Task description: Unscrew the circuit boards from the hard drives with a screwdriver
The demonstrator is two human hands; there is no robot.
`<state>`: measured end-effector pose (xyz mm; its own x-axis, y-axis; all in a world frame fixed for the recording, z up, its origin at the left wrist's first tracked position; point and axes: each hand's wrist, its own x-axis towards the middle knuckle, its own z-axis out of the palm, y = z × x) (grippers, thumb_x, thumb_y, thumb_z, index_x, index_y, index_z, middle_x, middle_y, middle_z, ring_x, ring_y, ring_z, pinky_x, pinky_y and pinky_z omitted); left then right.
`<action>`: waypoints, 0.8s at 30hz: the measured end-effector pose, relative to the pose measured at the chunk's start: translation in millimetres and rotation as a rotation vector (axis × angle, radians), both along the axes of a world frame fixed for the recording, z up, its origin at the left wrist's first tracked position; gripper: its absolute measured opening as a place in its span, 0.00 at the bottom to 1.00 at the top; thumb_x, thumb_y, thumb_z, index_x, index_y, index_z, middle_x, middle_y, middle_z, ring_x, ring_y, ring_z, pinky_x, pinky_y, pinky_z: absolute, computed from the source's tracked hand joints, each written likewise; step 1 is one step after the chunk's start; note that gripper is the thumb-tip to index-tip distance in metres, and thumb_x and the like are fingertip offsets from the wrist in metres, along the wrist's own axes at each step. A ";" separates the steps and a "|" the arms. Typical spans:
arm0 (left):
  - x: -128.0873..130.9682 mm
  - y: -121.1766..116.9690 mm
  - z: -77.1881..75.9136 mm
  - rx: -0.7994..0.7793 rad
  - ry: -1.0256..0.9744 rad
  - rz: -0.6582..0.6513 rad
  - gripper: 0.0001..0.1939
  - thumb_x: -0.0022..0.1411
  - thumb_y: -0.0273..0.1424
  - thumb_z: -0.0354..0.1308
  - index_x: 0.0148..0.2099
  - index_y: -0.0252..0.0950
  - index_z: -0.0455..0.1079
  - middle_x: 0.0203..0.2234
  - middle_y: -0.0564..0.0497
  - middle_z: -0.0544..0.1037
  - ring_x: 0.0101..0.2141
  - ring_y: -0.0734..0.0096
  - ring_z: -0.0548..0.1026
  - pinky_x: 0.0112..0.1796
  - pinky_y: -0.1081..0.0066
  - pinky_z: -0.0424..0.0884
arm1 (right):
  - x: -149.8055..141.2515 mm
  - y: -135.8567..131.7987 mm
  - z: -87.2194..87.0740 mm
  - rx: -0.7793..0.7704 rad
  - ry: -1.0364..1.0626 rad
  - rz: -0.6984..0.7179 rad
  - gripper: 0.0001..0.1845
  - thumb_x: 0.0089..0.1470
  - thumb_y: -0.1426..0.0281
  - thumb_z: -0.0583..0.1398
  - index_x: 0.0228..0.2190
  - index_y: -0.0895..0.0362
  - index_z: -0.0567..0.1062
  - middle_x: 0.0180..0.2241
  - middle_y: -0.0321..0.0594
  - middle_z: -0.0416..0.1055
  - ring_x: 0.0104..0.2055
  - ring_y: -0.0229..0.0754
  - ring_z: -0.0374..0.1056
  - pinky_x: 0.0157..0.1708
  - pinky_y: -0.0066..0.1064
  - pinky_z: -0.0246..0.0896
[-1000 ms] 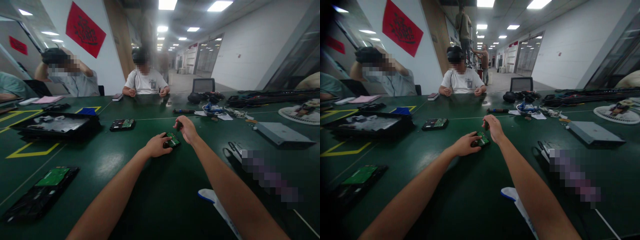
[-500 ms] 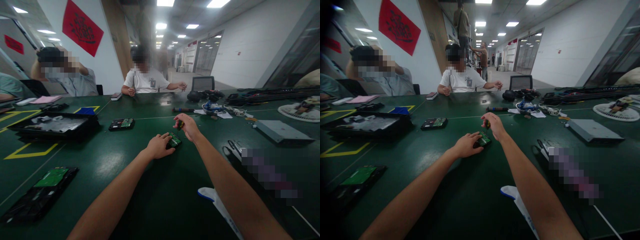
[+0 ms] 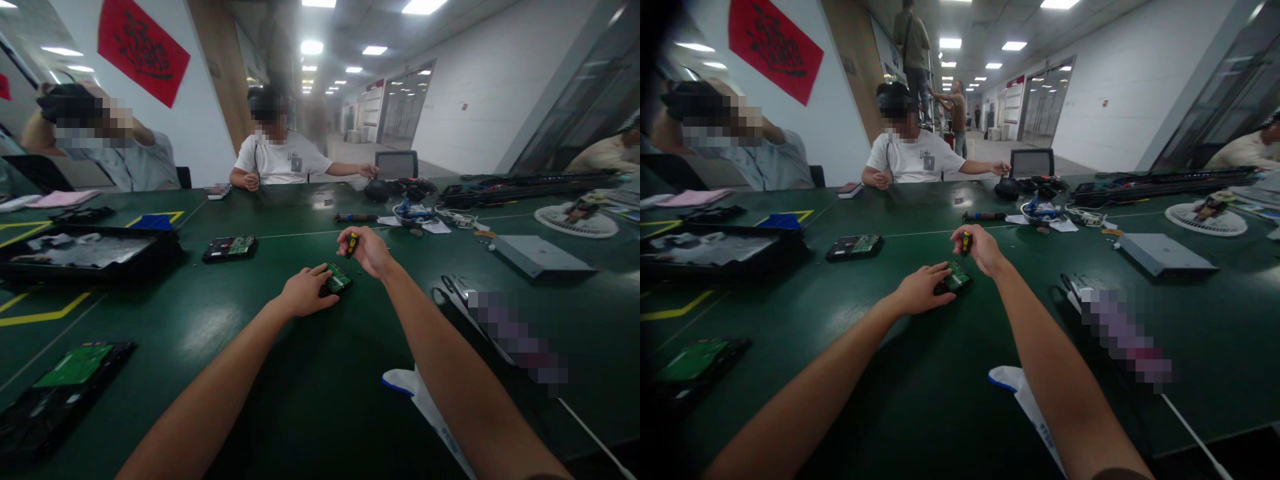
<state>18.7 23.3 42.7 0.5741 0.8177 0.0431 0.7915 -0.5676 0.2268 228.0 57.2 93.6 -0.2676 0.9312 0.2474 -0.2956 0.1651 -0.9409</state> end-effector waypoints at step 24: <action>-2.2 4.1 3.4 -0.027 -0.007 -0.020 0.43 0.60 0.60 0.58 0.71 0.45 0.63 0.72 0.48 0.61 0.62 0.37 0.68 0.57 0.46 0.70 | 8.4 -4.0 12.7 0.036 -0.185 -0.027 0.17 0.61 0.53 0.62 0.37 0.55 0.80 0.37 0.44 0.80 0.39 0.43 0.75 0.26 0.29 0.62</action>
